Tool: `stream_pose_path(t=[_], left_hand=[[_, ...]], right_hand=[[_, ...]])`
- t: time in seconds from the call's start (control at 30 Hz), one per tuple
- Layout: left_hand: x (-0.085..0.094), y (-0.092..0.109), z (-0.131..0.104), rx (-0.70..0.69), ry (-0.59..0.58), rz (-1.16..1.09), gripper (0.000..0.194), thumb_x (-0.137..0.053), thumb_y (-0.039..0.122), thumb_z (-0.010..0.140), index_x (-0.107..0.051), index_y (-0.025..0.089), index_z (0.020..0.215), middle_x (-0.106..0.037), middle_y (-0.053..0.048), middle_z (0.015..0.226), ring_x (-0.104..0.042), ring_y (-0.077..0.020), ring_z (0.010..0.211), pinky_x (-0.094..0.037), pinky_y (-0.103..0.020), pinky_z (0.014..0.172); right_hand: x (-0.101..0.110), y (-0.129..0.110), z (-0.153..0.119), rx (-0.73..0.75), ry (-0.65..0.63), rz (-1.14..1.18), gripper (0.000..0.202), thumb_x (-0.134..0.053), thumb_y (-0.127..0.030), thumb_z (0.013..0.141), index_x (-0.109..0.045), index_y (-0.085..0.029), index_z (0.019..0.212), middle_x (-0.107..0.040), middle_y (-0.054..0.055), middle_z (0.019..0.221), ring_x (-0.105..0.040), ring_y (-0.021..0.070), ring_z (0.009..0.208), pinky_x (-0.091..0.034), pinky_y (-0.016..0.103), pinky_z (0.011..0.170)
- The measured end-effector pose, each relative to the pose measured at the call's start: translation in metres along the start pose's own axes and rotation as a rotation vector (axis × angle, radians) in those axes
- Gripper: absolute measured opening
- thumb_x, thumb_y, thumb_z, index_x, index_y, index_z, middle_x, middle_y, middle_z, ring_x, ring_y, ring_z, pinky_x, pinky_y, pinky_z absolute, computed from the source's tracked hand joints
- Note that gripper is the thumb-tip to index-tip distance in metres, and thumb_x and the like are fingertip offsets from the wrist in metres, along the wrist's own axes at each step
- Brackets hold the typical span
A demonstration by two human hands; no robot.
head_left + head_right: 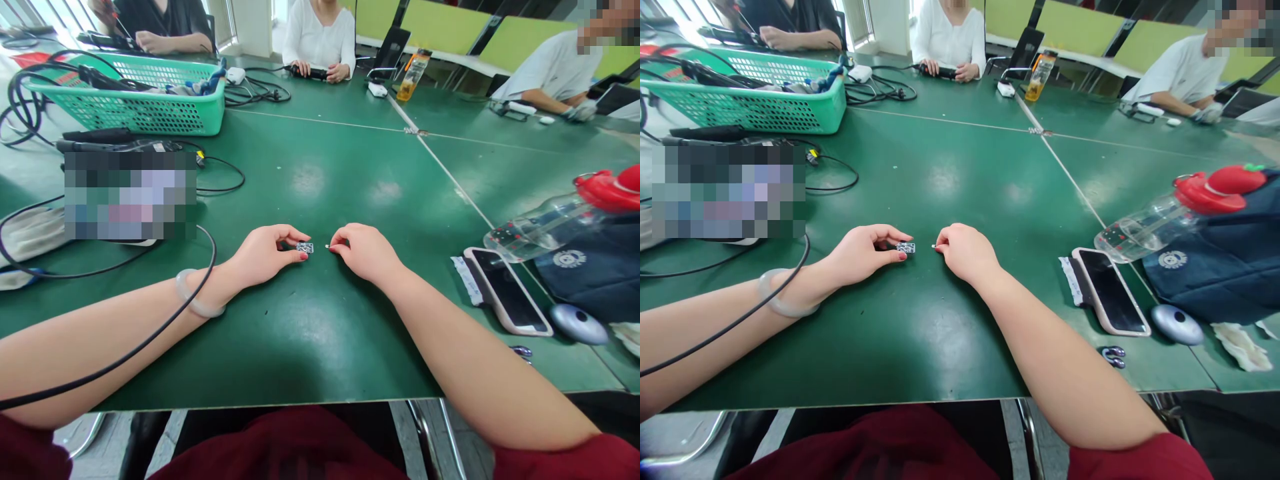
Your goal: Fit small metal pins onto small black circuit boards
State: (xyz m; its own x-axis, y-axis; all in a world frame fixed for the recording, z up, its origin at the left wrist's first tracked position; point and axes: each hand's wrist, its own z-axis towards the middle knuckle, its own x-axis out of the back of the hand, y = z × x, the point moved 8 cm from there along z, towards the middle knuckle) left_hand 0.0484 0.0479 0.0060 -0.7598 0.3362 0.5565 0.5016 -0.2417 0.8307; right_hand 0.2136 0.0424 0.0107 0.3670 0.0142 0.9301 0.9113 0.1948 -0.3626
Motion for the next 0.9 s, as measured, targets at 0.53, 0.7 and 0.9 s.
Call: stream_pose_path(t=[0.53,0.7,0.9], left_hand=[[-0.002,-0.002,0.001,0.008,-0.012,-0.036,0.031,-0.072,0.036,0.068,-0.07,0.021,0.095,-0.072,-0.003,0.085,-0.063,-0.0161,0.075,-0.051,-0.031,0.076],[-0.002,-0.001,0.0,0.005,-0.017,-0.057,0.033,-0.074,0.039,0.067,-0.07,0.02,0.093,-0.072,-0.003,0.084,-0.064,-0.0162,0.074,-0.05,-0.031,0.074],[-0.004,0.003,-0.001,-0.005,-0.037,-0.099,0.028,-0.074,0.036,0.066,-0.068,0.018,0.088,-0.072,-0.002,0.082,-0.063,-0.0157,0.074,-0.05,-0.03,0.072]], right_hand=[[-0.001,-0.004,0.0,0.027,0.058,-0.074,0.014,-0.055,-0.019,0.086,-0.064,-0.02,0.075,-0.063,0.004,0.082,-0.054,0.0144,0.068,-0.037,0.028,0.059],[0.015,-0.025,-0.011,0.087,0.182,0.056,0.014,-0.054,-0.019,0.087,-0.062,-0.02,0.077,-0.063,0.002,0.084,-0.056,0.0146,0.075,-0.039,0.028,0.065],[0.01,-0.051,-0.021,0.188,0.174,0.12,0.014,-0.052,-0.022,0.09,-0.063,-0.021,0.083,-0.064,0.002,0.09,-0.057,0.014,0.077,-0.039,0.026,0.065]])
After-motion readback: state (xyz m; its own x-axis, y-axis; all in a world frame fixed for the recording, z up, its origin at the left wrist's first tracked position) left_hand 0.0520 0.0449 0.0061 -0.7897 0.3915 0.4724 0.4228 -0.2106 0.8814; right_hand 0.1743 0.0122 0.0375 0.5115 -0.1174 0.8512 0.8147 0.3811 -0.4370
